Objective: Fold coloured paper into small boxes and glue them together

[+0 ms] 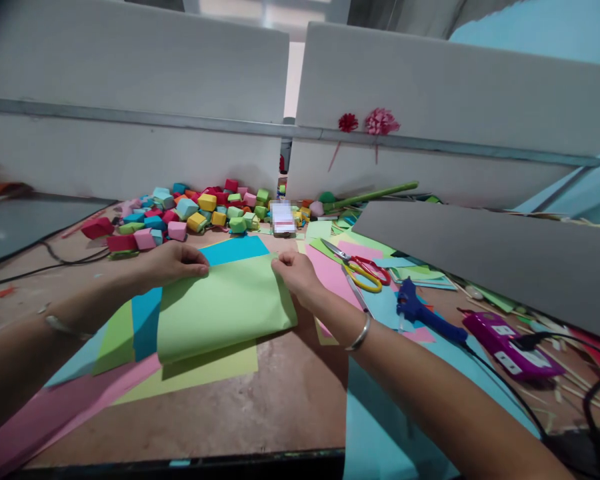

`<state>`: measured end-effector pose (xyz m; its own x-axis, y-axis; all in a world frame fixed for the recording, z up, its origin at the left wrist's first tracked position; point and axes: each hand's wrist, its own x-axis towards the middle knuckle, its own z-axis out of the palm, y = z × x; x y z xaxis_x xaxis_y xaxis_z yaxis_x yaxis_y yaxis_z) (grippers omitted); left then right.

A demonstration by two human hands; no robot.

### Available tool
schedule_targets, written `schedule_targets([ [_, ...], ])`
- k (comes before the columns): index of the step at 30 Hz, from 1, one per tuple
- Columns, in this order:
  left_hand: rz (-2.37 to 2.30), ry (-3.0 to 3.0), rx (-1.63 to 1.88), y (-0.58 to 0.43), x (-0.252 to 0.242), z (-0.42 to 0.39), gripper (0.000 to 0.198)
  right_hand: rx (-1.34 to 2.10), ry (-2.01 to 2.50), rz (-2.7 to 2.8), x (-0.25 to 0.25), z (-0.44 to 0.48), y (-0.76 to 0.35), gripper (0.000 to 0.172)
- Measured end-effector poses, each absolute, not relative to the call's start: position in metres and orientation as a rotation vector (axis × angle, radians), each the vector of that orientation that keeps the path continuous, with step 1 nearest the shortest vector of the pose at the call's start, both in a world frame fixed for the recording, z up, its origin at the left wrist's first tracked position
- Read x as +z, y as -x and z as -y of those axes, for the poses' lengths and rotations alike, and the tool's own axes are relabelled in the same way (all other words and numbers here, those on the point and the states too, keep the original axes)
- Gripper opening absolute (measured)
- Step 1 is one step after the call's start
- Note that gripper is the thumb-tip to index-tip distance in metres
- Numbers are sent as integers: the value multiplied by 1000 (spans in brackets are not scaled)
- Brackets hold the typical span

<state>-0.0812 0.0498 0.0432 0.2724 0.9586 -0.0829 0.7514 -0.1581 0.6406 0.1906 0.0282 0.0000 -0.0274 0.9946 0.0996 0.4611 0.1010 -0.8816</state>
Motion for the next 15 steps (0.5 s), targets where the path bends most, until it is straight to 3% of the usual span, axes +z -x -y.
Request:
schedule_targets([
  [9,-1544,-1991,347,101,21,-83,39,551,1689,1774,-20,-61,-180,30],
  [15,-1576,-2171,249,99,11,-85,25,231,1730,1965,-31,-55,-178,19],
])
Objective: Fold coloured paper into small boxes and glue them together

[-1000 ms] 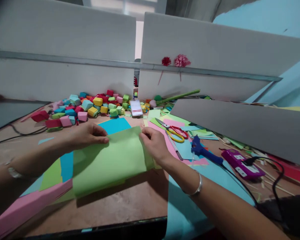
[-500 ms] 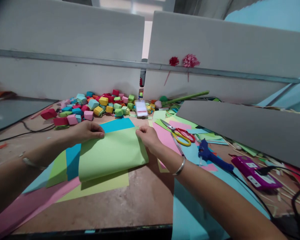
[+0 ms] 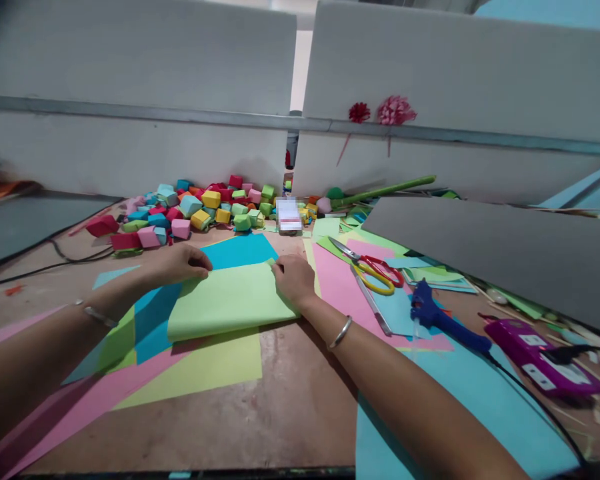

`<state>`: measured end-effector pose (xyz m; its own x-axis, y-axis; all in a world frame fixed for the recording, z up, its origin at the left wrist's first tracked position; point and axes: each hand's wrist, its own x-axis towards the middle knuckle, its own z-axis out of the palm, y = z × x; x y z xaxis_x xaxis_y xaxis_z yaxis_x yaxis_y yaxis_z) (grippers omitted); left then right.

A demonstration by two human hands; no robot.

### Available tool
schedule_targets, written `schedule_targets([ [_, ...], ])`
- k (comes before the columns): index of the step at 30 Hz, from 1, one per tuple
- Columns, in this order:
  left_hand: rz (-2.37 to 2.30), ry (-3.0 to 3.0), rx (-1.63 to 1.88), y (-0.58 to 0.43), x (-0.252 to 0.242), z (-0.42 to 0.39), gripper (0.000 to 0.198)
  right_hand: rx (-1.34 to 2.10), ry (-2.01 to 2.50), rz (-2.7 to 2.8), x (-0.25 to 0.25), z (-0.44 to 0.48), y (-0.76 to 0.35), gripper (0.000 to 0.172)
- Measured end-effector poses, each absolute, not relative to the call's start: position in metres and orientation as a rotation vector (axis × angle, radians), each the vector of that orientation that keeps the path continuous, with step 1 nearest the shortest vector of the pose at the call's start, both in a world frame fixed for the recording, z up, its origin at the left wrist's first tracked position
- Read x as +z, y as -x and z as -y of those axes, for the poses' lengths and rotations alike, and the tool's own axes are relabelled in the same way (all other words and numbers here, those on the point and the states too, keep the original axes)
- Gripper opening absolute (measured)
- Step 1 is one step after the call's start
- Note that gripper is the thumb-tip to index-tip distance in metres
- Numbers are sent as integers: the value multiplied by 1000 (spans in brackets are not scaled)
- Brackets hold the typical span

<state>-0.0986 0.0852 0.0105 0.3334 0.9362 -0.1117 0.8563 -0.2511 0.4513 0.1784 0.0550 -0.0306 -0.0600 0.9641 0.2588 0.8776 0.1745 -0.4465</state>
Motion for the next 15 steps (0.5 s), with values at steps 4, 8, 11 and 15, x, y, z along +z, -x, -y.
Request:
schedule_targets([
  [4,-1564,-2281,154,89,5,-78,29,94,1717,2053,-35,-53,-177,17],
  [8,-1540,-2331,79,88,0,-75,33,40,1712,2073,-37,-55,-178,16],
  [11,-1544,-2326,33,93,2,-76,33,45,1714,2067,-37,-57,-180,13],
  [15,-1584,-2308,-1,100,8,-76,33,40,1693,2075,-37,-59,-181,13],
])
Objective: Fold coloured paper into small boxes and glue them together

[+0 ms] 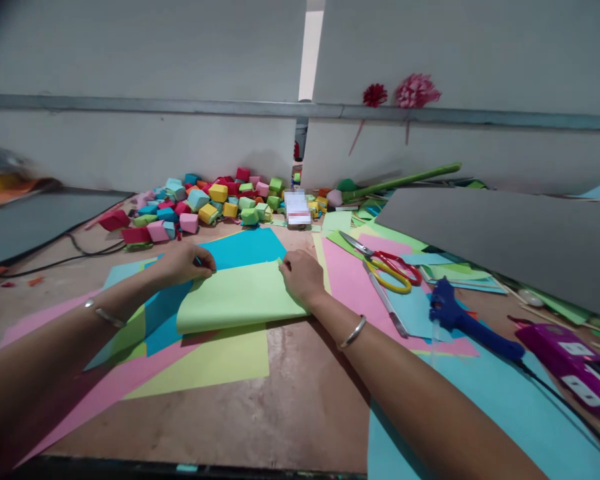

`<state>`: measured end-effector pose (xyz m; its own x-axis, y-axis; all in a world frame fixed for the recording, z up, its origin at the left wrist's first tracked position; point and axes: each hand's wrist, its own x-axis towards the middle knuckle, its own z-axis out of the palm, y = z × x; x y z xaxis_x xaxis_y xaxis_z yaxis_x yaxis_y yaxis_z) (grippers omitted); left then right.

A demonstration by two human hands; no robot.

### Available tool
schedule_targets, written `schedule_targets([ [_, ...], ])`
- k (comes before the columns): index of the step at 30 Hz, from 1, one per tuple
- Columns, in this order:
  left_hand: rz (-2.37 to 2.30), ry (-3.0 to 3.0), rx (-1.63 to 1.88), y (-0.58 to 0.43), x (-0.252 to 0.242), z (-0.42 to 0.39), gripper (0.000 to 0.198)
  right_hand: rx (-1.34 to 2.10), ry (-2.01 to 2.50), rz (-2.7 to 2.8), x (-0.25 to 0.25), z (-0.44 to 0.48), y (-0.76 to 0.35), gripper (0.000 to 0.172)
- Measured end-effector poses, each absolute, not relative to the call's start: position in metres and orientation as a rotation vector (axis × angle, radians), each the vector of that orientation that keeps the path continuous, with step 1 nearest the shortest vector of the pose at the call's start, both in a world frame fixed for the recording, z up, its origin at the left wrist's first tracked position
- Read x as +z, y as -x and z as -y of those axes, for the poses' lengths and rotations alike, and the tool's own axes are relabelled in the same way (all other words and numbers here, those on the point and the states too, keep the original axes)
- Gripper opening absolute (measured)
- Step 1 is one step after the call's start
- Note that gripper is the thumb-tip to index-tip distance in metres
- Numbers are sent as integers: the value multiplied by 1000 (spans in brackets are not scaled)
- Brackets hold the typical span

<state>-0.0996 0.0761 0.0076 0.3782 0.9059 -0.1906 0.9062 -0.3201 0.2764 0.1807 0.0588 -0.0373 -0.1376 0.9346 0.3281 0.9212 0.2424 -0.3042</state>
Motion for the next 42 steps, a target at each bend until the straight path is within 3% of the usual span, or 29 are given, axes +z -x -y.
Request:
schedule_targets([
  [4,-1544,-2345,-8,97,14,-76,33,13,1644,2110,-40,-61,-180,11],
  [8,-1339,-2485,78,71,25,-76,18,2,1609,2151,-43,-63,-179,12],
  [18,-560,-2572,-77,25,24,-53,42,15,1623,2158,-41,-64,-182,17],
  [25,-599,-2772,-36,58,14,-9,49,49,1612,2148,-42,-65,-182,13],
  [28,-557,-2792,6,52,21,4,43,56,1615,2151,-43,-65,-182,14],
  [33,-499,-2802,2,21,24,-6,31,66,1636,2172,-43,-66,-182,20],
  [39,-526,-2878,23,-4,10,-12,41,92,1660,2207,-40,-67,-182,26],
  [42,-539,-2898,87,-9,-1,-8,34,94,1659,2217,-40,-67,-183,25],
])
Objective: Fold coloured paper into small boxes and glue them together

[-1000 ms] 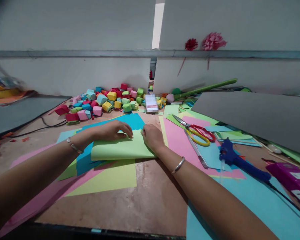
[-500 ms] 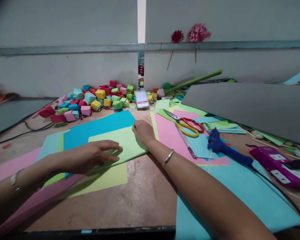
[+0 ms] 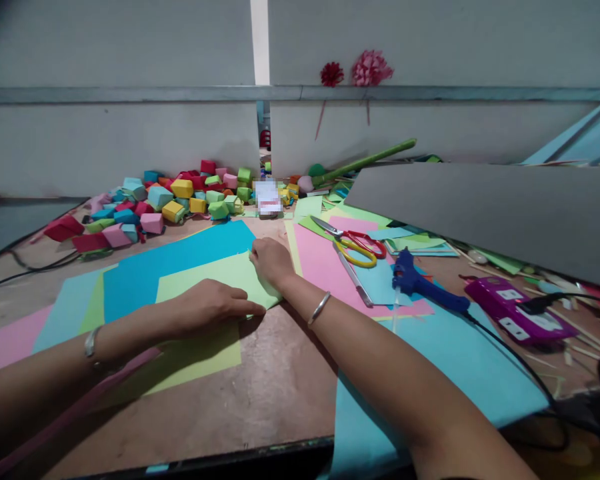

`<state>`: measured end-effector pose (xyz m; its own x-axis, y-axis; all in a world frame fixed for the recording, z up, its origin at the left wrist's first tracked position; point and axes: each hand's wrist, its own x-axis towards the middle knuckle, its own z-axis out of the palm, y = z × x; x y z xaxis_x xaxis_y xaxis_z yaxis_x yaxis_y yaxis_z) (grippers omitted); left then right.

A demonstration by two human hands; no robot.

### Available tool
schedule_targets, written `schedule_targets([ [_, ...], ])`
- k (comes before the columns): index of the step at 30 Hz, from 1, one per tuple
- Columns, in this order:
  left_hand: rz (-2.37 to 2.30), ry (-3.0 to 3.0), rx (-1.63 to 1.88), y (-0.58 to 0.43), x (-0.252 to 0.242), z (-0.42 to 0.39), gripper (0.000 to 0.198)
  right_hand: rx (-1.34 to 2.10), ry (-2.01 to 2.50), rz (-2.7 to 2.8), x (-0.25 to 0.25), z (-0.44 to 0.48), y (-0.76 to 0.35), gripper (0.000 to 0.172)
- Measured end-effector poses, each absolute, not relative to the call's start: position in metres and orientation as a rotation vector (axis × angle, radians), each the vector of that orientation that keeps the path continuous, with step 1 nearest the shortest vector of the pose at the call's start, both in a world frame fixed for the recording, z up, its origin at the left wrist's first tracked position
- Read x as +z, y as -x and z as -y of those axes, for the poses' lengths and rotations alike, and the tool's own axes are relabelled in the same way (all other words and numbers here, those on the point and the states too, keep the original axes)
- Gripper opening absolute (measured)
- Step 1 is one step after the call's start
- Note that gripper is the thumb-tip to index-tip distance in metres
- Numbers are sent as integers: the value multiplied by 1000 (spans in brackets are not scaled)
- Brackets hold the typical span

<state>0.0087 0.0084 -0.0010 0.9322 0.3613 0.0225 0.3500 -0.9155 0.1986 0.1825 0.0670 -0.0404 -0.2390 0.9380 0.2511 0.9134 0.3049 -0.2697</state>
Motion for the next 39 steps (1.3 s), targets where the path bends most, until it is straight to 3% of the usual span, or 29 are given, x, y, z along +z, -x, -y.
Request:
schedule_targets([
  [3,-579,-2892,169,-17,-14,-8,22,86,1662,2217,-41,-65,-182,25],
  [18,-623,-2892,361,-19,-26,8,55,-16,1705,2267,-40,-63,-178,28],
  [28,-670,-2738,287,10,-18,42,47,-114,1689,2285,-38,-55,-174,19],
  [39,-1073,-2836,189,76,-2,88,33,-98,1687,2294,-38,-58,-175,25],
])
